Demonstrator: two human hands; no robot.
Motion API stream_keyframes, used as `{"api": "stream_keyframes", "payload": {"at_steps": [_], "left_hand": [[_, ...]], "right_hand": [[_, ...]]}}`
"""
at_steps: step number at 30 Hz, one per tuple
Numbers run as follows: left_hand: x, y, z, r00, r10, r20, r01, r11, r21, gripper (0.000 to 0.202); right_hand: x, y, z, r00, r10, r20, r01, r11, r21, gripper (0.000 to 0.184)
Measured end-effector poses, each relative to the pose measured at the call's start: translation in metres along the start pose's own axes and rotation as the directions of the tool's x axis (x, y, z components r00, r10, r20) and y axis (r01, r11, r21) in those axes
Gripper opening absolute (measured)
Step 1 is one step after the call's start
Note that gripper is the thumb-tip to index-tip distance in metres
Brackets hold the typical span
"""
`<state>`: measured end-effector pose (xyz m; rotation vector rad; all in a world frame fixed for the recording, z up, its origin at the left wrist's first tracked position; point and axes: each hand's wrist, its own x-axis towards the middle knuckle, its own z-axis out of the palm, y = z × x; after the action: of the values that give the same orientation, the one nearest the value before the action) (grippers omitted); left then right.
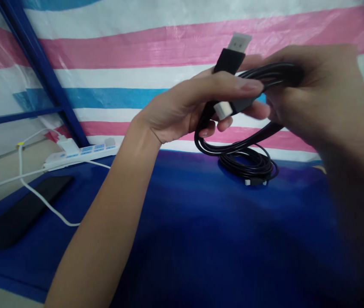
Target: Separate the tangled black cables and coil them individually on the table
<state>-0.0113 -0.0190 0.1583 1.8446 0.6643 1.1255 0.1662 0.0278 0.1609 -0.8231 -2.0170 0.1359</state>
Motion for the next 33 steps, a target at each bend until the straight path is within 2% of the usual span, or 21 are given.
{"api": "stream_keyframes", "payload": {"at_steps": [3, 5, 9, 12, 14, 16, 18, 20, 21, 22, 23, 25, 28, 31, 33], "left_hand": [[0.006, -0.005, 0.003, 0.994, -0.103, -0.047, 0.11, 0.976, 0.188, 0.011], [0.009, -0.007, 0.005, 0.987, -0.154, -0.056, 0.163, 0.955, 0.248, 0.005], [0.009, -0.008, 0.006, 0.99, -0.131, -0.048, 0.14, 0.919, 0.369, 0.009], [0.008, -0.006, 0.005, 0.976, -0.216, 0.001, 0.184, 0.834, 0.521, 0.013], [0.009, -0.006, 0.005, 0.958, -0.285, 0.0, 0.218, 0.733, 0.644, 0.015], [0.013, -0.009, 0.004, 0.956, -0.288, -0.059, 0.229, 0.603, 0.764, 0.013], [0.017, -0.019, 0.003, 0.959, -0.218, -0.181, 0.256, 0.393, 0.883, 0.009], [0.017, -0.037, -0.001, 0.938, -0.128, -0.322, 0.34, 0.162, 0.926, 0.012], [0.014, -0.049, -0.006, 0.918, -0.101, -0.384, 0.392, 0.081, 0.916, 0.017], [0.009, -0.062, -0.011, 0.897, -0.1, -0.43, 0.436, 0.051, 0.898, 0.022], [0.001, -0.077, -0.018, 0.876, -0.112, -0.47, 0.476, 0.04, 0.878, 0.025], [-0.022, -0.107, -0.035, 0.831, -0.165, -0.532, 0.542, 0.016, 0.841, 0.027], [-0.061, -0.142, -0.061, 0.776, -0.269, -0.571, 0.592, -0.001, 0.806, 0.038], [-0.084, -0.153, -0.078, 0.778, -0.353, -0.519, 0.571, 0.057, 0.819, 0.057], [-0.089, -0.15, -0.083, 0.795, -0.368, -0.481, 0.549, 0.102, 0.829, 0.068]], "right_hand": [[0.0, -0.004, 0.005, 0.989, -0.13, -0.067, 0.103, 0.944, -0.313, 0.02], [-0.001, -0.004, 0.009, 0.991, -0.131, 0.001, 0.124, 0.941, -0.316, 0.017], [0.0, 0.004, 0.011, 0.983, -0.115, 0.14, 0.143, 0.967, -0.212, 0.011], [0.002, 0.01, 0.011, 0.949, -0.056, 0.309, 0.114, 0.978, -0.176, 0.012], [0.003, 0.013, 0.012, 0.911, -0.016, 0.413, 0.098, 0.979, -0.176, 0.008], [0.003, 0.018, 0.014, 0.86, -0.008, 0.51, 0.091, 0.986, -0.138, 0.006], [0.004, 0.025, 0.018, 0.835, -0.025, 0.55, 0.103, 0.988, -0.111, 0.018], [0.004, 0.035, 0.023, 0.872, -0.038, 0.488, 0.126, 0.981, -0.149, 0.03], [0.005, 0.041, 0.026, 0.906, -0.033, 0.421, 0.121, 0.975, -0.185, 0.033], [0.005, 0.048, 0.028, 0.934, -0.012, 0.356, 0.099, 0.969, -0.226, 0.034], [0.006, 0.056, 0.031, 0.948, 0.025, 0.317, 0.062, 0.963, -0.263, 0.035], [0.006, 0.076, 0.037, 0.943, 0.129, 0.308, -0.019, 0.942, -0.336, 0.034], [0.003, 0.109, 0.048, 0.883, 0.275, 0.38, -0.089, 0.894, -0.44, 0.029], [-0.006, 0.136, 0.059, 0.824, 0.375, 0.424, -0.121, 0.848, -0.516, 0.026], [-0.013, 0.148, 0.059, 0.818, 0.412, 0.402, -0.139, 0.82, -0.556, 0.026]]}}
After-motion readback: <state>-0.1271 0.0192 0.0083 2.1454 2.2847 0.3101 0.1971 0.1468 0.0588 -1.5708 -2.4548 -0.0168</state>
